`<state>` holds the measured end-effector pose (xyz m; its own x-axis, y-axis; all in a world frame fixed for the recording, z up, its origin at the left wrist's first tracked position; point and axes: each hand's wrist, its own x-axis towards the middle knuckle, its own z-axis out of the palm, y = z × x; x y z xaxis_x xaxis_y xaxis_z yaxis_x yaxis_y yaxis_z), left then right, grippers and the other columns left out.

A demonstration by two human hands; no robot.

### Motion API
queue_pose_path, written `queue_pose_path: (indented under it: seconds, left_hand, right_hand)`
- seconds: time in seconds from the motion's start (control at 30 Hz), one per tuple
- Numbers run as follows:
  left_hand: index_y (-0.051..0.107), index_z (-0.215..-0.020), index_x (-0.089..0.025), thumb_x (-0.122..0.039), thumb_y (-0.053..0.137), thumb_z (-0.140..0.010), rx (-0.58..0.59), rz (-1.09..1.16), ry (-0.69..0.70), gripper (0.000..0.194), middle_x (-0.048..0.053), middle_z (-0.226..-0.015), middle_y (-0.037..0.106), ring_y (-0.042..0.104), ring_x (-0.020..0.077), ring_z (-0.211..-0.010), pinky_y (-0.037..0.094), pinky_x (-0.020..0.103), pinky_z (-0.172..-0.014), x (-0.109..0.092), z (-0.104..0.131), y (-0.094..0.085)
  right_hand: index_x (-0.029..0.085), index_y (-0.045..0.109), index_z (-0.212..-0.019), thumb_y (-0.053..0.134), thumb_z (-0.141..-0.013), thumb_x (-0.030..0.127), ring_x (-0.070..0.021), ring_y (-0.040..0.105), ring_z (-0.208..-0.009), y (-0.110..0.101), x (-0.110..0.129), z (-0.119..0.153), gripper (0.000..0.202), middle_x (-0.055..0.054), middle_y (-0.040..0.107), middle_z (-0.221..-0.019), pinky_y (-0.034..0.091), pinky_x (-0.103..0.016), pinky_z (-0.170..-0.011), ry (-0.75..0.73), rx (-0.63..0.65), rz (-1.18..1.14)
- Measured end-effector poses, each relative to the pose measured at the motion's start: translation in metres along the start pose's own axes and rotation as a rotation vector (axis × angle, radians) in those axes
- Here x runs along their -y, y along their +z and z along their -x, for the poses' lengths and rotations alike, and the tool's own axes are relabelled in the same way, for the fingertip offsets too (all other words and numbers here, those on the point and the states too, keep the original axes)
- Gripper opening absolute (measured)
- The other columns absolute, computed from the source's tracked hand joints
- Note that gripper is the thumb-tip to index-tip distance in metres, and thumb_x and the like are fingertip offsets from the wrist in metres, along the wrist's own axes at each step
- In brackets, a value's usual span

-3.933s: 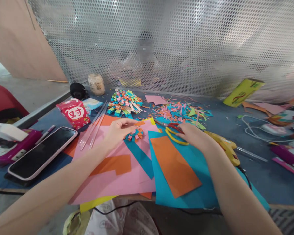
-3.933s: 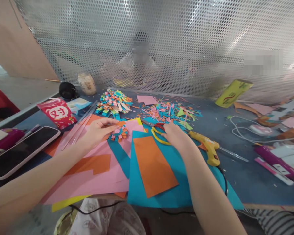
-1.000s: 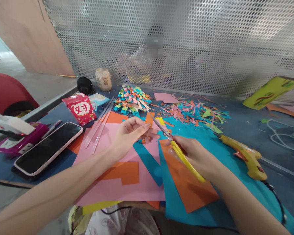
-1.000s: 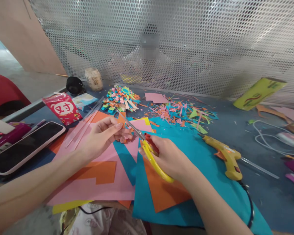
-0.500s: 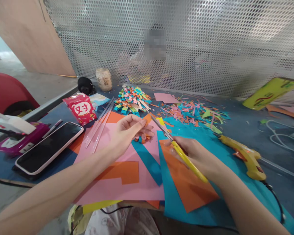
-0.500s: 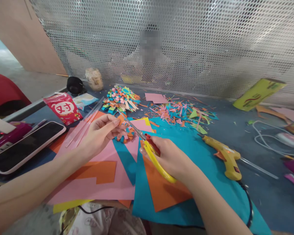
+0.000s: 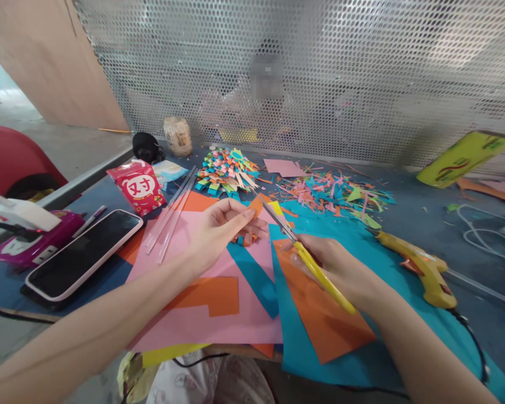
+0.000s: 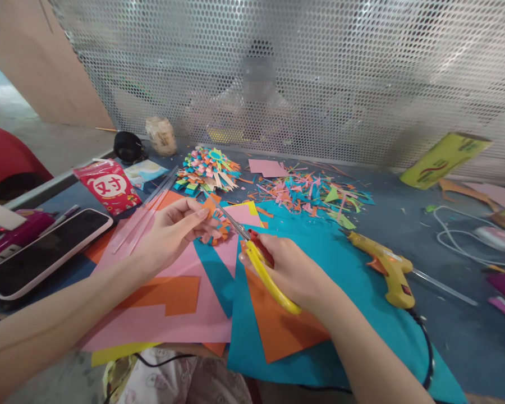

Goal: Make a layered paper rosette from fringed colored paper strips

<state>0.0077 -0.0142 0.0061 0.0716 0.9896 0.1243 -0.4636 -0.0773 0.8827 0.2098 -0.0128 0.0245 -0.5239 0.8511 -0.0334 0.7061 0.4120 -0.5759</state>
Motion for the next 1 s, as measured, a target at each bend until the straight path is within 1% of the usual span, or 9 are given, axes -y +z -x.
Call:
queue_pose_path:
  seconds: [0.13, 0.33, 0.47, 0.63, 0.83, 1.0]
  left_hand:
    - [0.055, -0.069, -0.016, -0.033, 0.078, -0.066, -0.014, -0.024, -0.002, 0.029, 0.003, -0.062, 0.070, 0.067, 0.0160, -0.053, 0.046, 0.021, -0.044, 0.0000, 0.0000, -0.0012]
    - [0.057, -0.067, -0.015, -0.032, 0.080, -0.063, -0.058, -0.005, 0.001, 0.028, 0.001, -0.061, 0.069, 0.066, 0.0142, -0.052, 0.046, 0.019, -0.043, -0.0012, -0.0020, -0.0011]
    - [0.061, -0.067, -0.015, -0.030, 0.081, -0.062, -0.124, 0.011, 0.054, 0.025, -0.001, -0.060, 0.067, 0.065, 0.0102, -0.056, 0.051, 0.018, -0.052, -0.0011, -0.0052, -0.0040]
    - [0.063, -0.066, -0.015, -0.026, 0.081, -0.059, -0.171, 0.002, 0.119, 0.022, -0.002, -0.058, 0.065, 0.060, 0.0076, -0.051, 0.049, 0.017, -0.048, -0.0028, -0.0078, -0.0048]
    - [0.064, -0.065, -0.016, -0.023, 0.079, -0.061, -0.138, -0.020, 0.159, 0.017, -0.002, -0.058, 0.065, 0.058, 0.0063, -0.049, 0.046, 0.017, -0.047, -0.0037, -0.0065, -0.0038]
    - [0.064, -0.065, -0.015, -0.024, 0.080, -0.060, -0.139, -0.031, 0.160, 0.019, -0.001, -0.057, 0.065, 0.059, 0.0071, -0.051, 0.046, 0.017, -0.048, -0.0016, -0.0072, -0.0045]
  right_hand:
    - [0.021, 0.040, -0.063, 0.039, -0.080, 0.066, -0.0093, 0.025, -0.052, -0.0001, -0.0002, 0.0003, 0.049, 0.004, 0.032, -0.055, 0.021, -0.024, -0.046, 0.012, 0.005, -0.011]
    - [0.021, 0.037, -0.061, 0.039, -0.080, 0.067, -0.0092, 0.024, -0.053, -0.0004, -0.0017, 0.0007, 0.050, 0.004, 0.030, -0.057, 0.021, -0.025, -0.046, 0.034, 0.009, -0.017]
    - [0.021, 0.039, -0.064, 0.039, -0.080, 0.067, -0.0094, 0.027, -0.052, -0.0005, -0.0022, 0.0012, 0.048, 0.004, 0.032, -0.056, 0.020, -0.024, -0.046, 0.050, 0.029, -0.029]
    - [0.022, 0.036, -0.061, 0.040, -0.080, 0.066, -0.0095, 0.028, -0.051, -0.0003, -0.0042, 0.0015, 0.048, 0.004, 0.033, -0.055, 0.021, -0.025, -0.046, 0.042, 0.014, -0.006]
    - [0.021, 0.036, -0.061, 0.042, -0.081, 0.064, -0.0091, 0.025, -0.053, -0.0002, -0.0051, 0.0011, 0.048, 0.005, 0.031, -0.056, 0.021, -0.024, -0.047, 0.008, -0.014, -0.001]
    - [0.021, 0.037, -0.061, 0.041, -0.082, 0.063, -0.0091, 0.025, -0.054, 0.0008, -0.0068, 0.0011, 0.047, 0.004, 0.032, -0.057, 0.021, -0.024, -0.047, 0.006, -0.013, -0.002]
